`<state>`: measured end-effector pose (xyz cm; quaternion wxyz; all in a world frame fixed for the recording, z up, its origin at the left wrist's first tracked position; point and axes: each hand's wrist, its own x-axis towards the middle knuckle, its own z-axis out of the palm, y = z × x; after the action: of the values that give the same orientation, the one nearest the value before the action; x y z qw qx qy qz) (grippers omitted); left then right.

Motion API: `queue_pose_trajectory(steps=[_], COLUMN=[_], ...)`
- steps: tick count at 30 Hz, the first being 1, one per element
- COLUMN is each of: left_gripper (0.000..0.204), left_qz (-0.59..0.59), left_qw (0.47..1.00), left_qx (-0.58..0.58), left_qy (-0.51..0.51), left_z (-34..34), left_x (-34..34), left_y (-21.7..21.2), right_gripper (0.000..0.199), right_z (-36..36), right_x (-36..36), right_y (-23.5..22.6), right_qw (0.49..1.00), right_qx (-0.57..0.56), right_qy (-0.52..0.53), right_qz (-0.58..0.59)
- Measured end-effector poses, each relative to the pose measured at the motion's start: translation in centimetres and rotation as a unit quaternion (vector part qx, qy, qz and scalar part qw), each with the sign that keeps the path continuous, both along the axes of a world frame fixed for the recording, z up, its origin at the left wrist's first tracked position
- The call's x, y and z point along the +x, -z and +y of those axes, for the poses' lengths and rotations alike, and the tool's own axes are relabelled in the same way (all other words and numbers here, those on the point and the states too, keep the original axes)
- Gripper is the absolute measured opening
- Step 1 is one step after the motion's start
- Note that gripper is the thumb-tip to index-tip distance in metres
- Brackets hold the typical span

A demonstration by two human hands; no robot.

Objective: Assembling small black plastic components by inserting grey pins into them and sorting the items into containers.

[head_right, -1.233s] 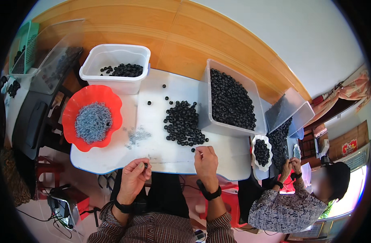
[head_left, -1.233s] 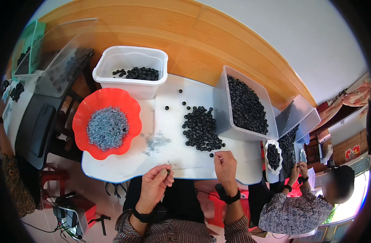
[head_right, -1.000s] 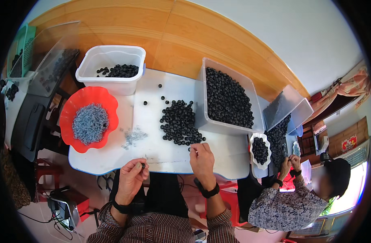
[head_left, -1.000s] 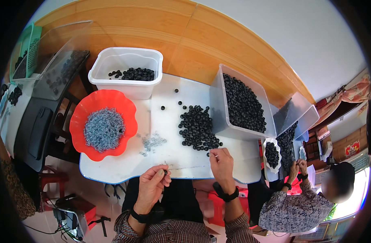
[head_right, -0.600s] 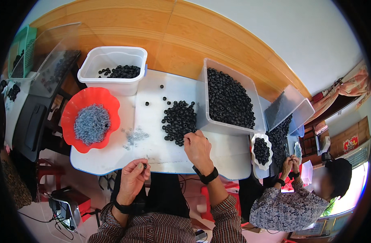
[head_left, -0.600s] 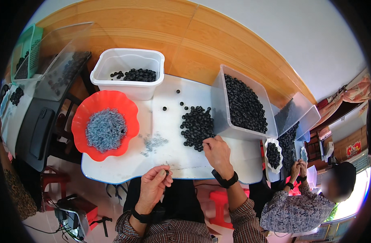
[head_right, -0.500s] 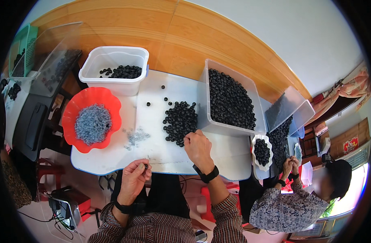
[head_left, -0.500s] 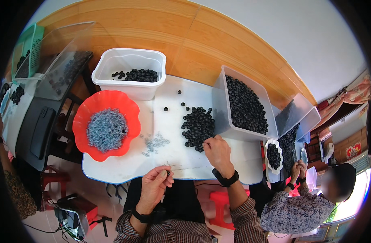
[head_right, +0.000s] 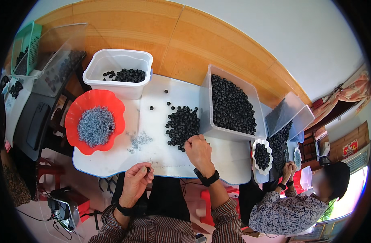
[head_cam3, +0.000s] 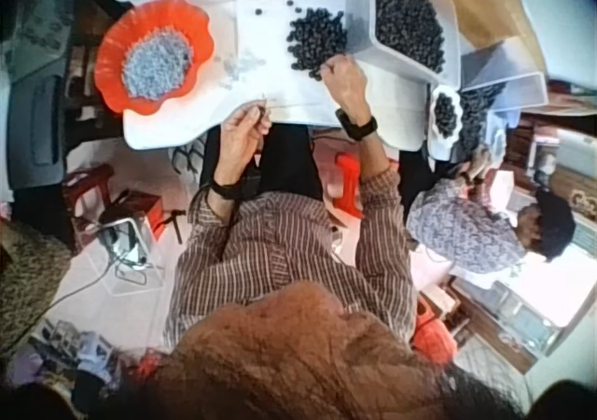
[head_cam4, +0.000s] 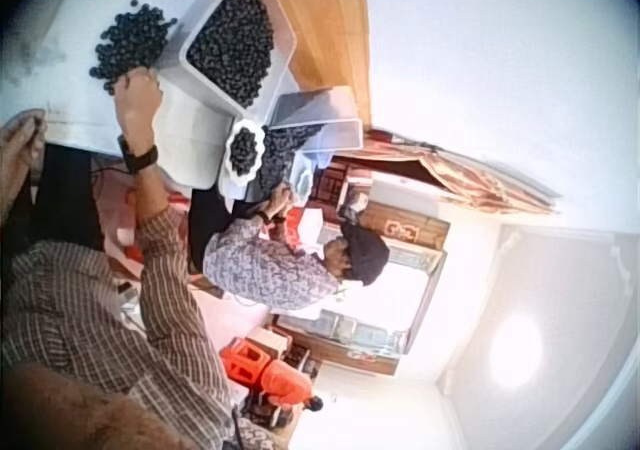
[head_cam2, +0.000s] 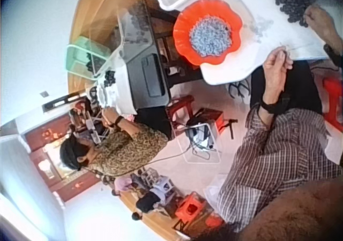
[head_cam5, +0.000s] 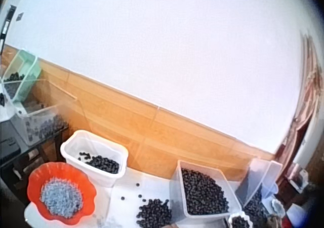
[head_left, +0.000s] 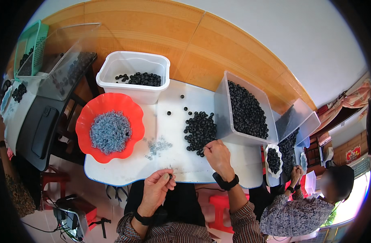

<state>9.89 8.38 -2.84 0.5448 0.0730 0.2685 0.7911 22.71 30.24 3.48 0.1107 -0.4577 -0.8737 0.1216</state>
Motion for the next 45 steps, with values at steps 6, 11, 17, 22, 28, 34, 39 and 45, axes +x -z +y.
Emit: queue_pose_trajectory(steps=[6,11,17,22,28,34,39,45], left_gripper=[0.021,0.021,0.021,0.021,0.022,0.022,0.022,0.022], left_qz=[-0.004,-0.013,-0.017,-0.022,-0.021,-0.024,-0.025,-0.022], left_qw=[1.000,1.000,1.000,0.999,0.999,0.999,0.999,0.999], left_qx=[0.008,0.012,-0.002,-0.021,-0.028,-0.027,-0.031,-0.022], left_qy=[-0.005,-0.006,0.014,0.032,0.031,0.033,0.033,0.027], left_z=[-0.1,0.1,0.6,0.6,0.6,0.5,0.5,0.4], left_x=[0.1,0.2,1.0,1.5,1.7,1.9,1.8,1.6], left_y=[-0.1,-0.2,-0.6,-0.5,-0.8,-1.0,-0.7,-0.6], right_gripper=[0.015,0.010,0.014,0.017,0.016,0.017,0.016,0.015], right_z=[-1.1,-4.2,-6.3,-6.3,-6.2,-5.5,-5.9,-5.7], right_x=[2.2,3.8,5.1,4.6,3.7,2.6,3.1,6.2], right_y=[0.3,0.1,2.1,2.7,2.9,3.2,3.0,3.1], right_qw=[0.976,0.851,0.774,0.785,0.829,0.860,0.853,0.844], right_qx=[-0.123,-0.344,-0.415,-0.385,-0.346,-0.268,-0.261,-0.237], right_qy=[0.026,0.034,0.048,0.067,0.052,0.058,0.084,0.104], right_qz=[0.178,0.395,0.475,0.481,0.437,0.430,0.444,0.471])
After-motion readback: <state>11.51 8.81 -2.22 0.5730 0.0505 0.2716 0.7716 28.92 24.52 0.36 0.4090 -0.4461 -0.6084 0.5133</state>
